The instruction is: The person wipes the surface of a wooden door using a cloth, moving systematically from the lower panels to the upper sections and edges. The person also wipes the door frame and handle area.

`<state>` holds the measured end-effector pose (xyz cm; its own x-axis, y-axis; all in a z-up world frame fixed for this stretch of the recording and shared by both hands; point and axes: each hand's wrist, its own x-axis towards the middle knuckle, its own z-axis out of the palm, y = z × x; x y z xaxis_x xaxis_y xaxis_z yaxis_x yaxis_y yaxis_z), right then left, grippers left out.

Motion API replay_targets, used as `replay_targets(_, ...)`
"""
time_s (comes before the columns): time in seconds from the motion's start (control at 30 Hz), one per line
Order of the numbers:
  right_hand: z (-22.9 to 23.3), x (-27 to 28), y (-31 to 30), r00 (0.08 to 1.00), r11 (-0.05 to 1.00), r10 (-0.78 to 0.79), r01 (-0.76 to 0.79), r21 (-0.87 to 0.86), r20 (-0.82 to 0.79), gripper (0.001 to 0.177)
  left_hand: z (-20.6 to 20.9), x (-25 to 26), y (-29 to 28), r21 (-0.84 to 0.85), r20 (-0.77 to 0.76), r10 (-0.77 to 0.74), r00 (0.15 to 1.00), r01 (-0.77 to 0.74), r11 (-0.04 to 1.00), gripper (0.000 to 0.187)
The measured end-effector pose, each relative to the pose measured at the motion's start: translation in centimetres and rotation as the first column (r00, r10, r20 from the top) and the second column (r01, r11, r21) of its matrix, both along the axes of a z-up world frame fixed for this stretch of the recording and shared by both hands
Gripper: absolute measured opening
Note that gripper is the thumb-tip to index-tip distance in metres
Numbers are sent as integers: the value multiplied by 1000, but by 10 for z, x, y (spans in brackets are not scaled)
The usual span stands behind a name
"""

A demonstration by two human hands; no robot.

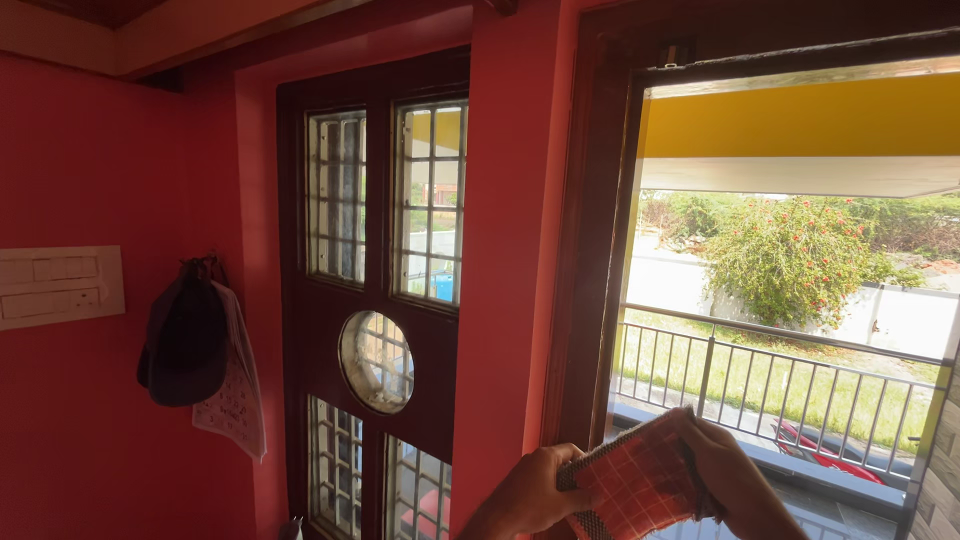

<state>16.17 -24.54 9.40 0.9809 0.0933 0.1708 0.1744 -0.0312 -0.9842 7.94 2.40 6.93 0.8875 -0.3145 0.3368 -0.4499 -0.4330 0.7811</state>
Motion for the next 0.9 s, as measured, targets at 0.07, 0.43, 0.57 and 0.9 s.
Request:
replay_targets(0.07, 8, 2, -6, 1000, 999, 18, -17, 33, -1, 44, 8, 1, 2, 5, -10, -8, 1000, 8, 1000, 44)
replay_targets(0.43, 15, -25, -17, 985, 947, 90, -40, 317, -145, 44, 9, 25, -17, -504, -3, 55, 998, -49, 863, 30)
replay_targets(0.57, 4, -30, -13, 969, 943, 185, -127, 308, -167, 35, 6, 39, -29, -267, 208, 343, 916, -284, 921, 35)
replay_targets(0.9, -22, -31, 42, 941, 833, 290, -157, 531, -176, 37, 27, 24, -63, 51, 336, 412, 847, -453, 890, 32)
